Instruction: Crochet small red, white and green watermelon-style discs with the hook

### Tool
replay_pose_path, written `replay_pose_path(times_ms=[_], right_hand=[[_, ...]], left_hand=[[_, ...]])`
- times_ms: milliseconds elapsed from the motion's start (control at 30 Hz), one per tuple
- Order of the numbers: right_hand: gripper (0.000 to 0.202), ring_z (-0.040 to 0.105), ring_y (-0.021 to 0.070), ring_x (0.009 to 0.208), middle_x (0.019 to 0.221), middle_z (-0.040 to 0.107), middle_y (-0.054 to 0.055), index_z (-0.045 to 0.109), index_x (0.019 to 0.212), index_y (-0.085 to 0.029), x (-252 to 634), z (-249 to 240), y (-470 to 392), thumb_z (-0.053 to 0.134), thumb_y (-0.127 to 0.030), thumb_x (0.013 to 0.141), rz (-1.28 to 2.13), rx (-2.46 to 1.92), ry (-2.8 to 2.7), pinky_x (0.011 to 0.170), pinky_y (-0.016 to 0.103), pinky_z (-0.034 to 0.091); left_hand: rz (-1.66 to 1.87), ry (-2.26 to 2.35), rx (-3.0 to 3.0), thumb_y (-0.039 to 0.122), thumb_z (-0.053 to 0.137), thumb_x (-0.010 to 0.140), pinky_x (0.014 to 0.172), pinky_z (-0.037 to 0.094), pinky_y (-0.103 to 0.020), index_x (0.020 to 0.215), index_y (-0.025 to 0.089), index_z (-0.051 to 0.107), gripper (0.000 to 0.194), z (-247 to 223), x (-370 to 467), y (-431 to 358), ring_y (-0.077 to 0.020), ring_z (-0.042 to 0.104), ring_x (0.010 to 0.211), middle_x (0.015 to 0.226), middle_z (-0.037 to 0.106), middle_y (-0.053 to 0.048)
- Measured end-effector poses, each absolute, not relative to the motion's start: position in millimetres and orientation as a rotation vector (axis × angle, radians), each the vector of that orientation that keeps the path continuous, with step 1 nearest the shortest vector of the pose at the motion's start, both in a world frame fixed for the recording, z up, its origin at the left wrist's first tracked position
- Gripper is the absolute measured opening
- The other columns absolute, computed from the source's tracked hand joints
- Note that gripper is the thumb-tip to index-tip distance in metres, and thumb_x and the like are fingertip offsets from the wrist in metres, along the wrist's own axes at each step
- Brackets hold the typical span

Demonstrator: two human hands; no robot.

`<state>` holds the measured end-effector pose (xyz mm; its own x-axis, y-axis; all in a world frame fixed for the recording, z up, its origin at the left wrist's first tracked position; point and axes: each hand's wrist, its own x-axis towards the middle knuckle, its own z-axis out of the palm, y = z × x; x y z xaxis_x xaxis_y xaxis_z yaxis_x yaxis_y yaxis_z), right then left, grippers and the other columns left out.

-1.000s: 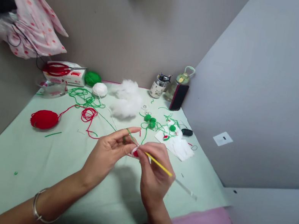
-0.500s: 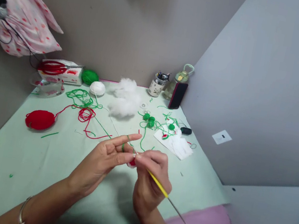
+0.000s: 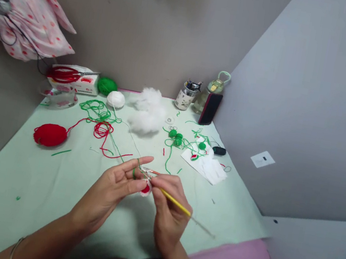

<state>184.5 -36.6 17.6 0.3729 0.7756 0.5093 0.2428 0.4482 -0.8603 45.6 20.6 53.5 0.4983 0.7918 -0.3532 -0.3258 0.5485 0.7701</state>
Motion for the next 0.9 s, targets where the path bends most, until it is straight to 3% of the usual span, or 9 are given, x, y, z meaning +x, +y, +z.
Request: replay_pose_path(times_ms=[333, 467, 533, 600, 667, 700, 800, 900], right_hand=[[0.016, 0.068, 0.0163, 0.074, 0.087, 0.072, 0.004, 0.079, 0.096, -0.024, 204, 32, -31, 0.065, -0.03, 0.1, 0.819, -0.952, -0.944, 0.074, 0.034, 0.056], [0.018, 0.063, 0.0131, 0.063, 0.081, 0.069, 0.002, 0.076, 0.089, -0.023, 203, 39, -28, 0.063, -0.03, 0.1, 0.926, -0.927, -0.877, 0.064, 0.03, 0.055], [0.017, 0.065, 0.0139, 0.067, 0.084, 0.07, 0.002, 0.078, 0.094, -0.025, 197, 36, -28, 0.062, -0.025, 0.1, 0.765, -1.011, -1.018, 0.063, 0.03, 0.056], [0.023, 0.071, 0.0169, 0.081, 0.094, 0.073, 0.004, 0.08, 0.107, -0.029, 191, 29, -29, 0.063, -0.016, 0.099, 0.375, -1.127, -1.249, 0.07, 0.032, 0.059], [0.035, 0.072, 0.019, 0.09, 0.102, 0.075, 0.005, 0.078, 0.118, -0.033, 189, 23, -30, 0.066, -0.01, 0.095, -0.068, -1.083, -1.38, 0.072, 0.033, 0.061], [0.037, 0.072, 0.0193, 0.092, 0.105, 0.075, 0.006, 0.077, 0.121, -0.031, 190, 22, -30, 0.066, -0.007, 0.094, -0.103, -1.075, -1.392, 0.073, 0.033, 0.061], [0.027, 0.07, 0.0183, 0.084, 0.094, 0.074, 0.005, 0.078, 0.111, -0.027, 198, 27, -28, 0.06, -0.011, 0.099, 0.243, -1.079, -1.275, 0.069, 0.033, 0.061], [0.02, 0.066, 0.0163, 0.073, 0.08, 0.069, 0.002, 0.079, 0.101, -0.027, 203, 35, -26, 0.06, -0.02, 0.102, 0.564, -0.976, -1.092, 0.066, 0.032, 0.057]], left_hand=[[0.715, 0.738, 0.778, 0.032, 0.091, 0.078, 0.081, 0.047, -0.024, 0.123, 0.03, 0.081, 0.046, 60, 35, 28, -0.013, 0.059, 0.081, 0.086, 0.064, 0.001], [0.76, 0.708, 0.819, 0.032, 0.089, 0.08, 0.081, 0.047, -0.024, 0.119, 0.032, 0.082, 0.039, 58, 40, 27, -0.0131, 0.058, 0.082, 0.087, 0.065, 0.001], [0.843, 0.712, 0.855, 0.03, 0.09, 0.08, 0.083, 0.047, -0.023, 0.119, 0.034, 0.082, 0.041, 56, 47, 23, -0.013, 0.059, 0.084, 0.086, 0.066, 0.002], [0.886, 0.707, 0.843, 0.028, 0.091, 0.08, 0.086, 0.048, -0.023, 0.124, 0.036, 0.079, 0.046, 53, 53, 19, -0.0128, 0.06, 0.086, 0.086, 0.067, 0.002], [0.837, 0.677, 0.756, 0.029, 0.091, 0.081, 0.088, 0.048, -0.023, 0.128, 0.033, 0.078, 0.049, 52, 56, 16, -0.0126, 0.061, 0.087, 0.087, 0.069, 0.002], [0.801, 0.662, 0.7, 0.03, 0.09, 0.081, 0.088, 0.049, -0.023, 0.127, 0.03, 0.078, 0.048, 53, 56, 16, -0.0121, 0.061, 0.086, 0.088, 0.069, 0.001], [0.767, 0.655, 0.6, 0.029, 0.089, 0.081, 0.082, 0.048, -0.019, 0.118, 0.022, 0.083, 0.038, 55, 52, 22, -0.0087, 0.057, 0.078, 0.084, 0.067, 0.0], [0.831, 0.679, 0.669, 0.027, 0.088, 0.082, 0.079, 0.048, -0.018, 0.112, 0.022, 0.084, 0.031, 57, 48, 26, -0.0081, 0.057, 0.076, 0.081, 0.066, 0.001]])
